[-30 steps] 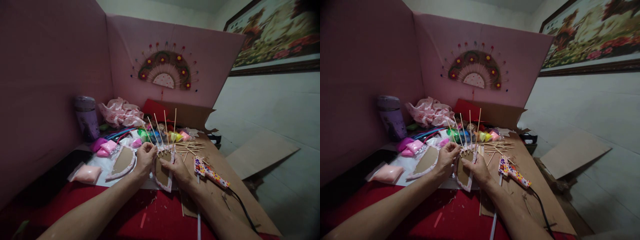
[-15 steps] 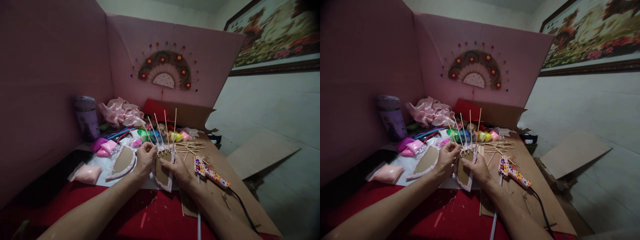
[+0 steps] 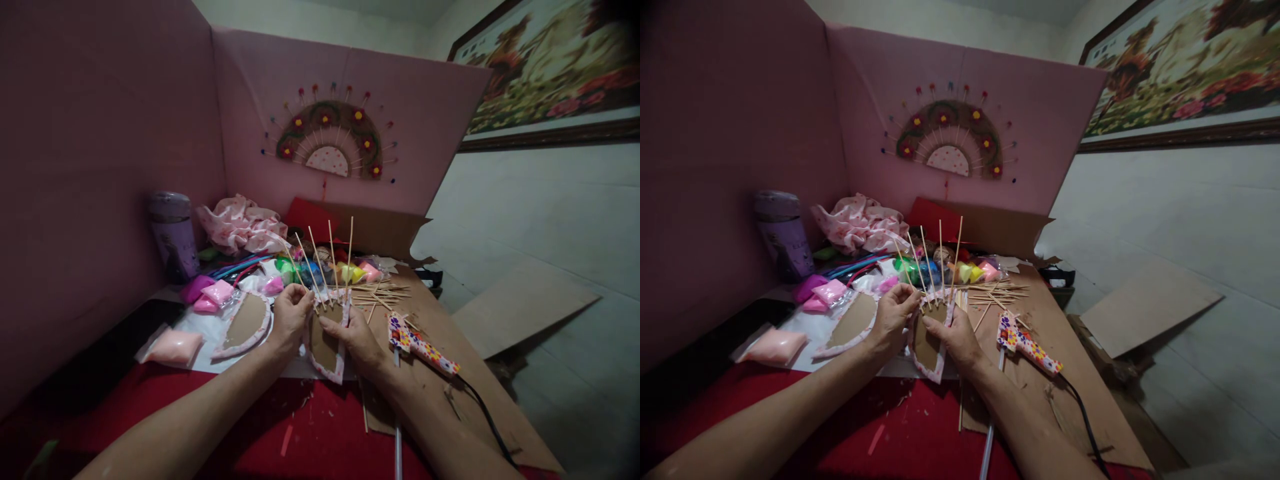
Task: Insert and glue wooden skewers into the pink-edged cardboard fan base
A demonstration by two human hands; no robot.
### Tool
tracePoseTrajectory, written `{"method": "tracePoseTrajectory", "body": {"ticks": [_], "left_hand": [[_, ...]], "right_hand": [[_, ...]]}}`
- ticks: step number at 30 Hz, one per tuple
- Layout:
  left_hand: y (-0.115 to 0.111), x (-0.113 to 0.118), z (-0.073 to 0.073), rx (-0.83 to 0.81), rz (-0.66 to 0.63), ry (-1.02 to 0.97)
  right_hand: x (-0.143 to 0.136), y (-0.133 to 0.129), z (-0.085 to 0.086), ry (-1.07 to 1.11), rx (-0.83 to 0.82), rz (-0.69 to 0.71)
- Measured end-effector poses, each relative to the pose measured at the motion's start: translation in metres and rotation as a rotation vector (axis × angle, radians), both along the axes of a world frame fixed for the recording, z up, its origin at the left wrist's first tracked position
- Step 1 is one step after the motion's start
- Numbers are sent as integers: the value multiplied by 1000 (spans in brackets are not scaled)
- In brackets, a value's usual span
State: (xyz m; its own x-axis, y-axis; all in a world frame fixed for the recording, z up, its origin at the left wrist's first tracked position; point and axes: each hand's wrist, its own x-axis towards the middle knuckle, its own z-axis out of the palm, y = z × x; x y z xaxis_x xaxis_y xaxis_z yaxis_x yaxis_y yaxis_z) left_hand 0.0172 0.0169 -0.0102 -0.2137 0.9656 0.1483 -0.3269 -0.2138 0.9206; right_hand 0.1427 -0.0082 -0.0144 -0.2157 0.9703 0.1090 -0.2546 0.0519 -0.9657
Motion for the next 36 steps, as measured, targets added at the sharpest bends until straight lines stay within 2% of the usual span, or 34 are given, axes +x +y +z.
{"method": "tracePoseTrajectory", "body": {"ticks": [36], "left_hand": [[0,0,-1,11,14,18]], "right_hand": [[-1,-1,2,-10,-1,-6]]}}
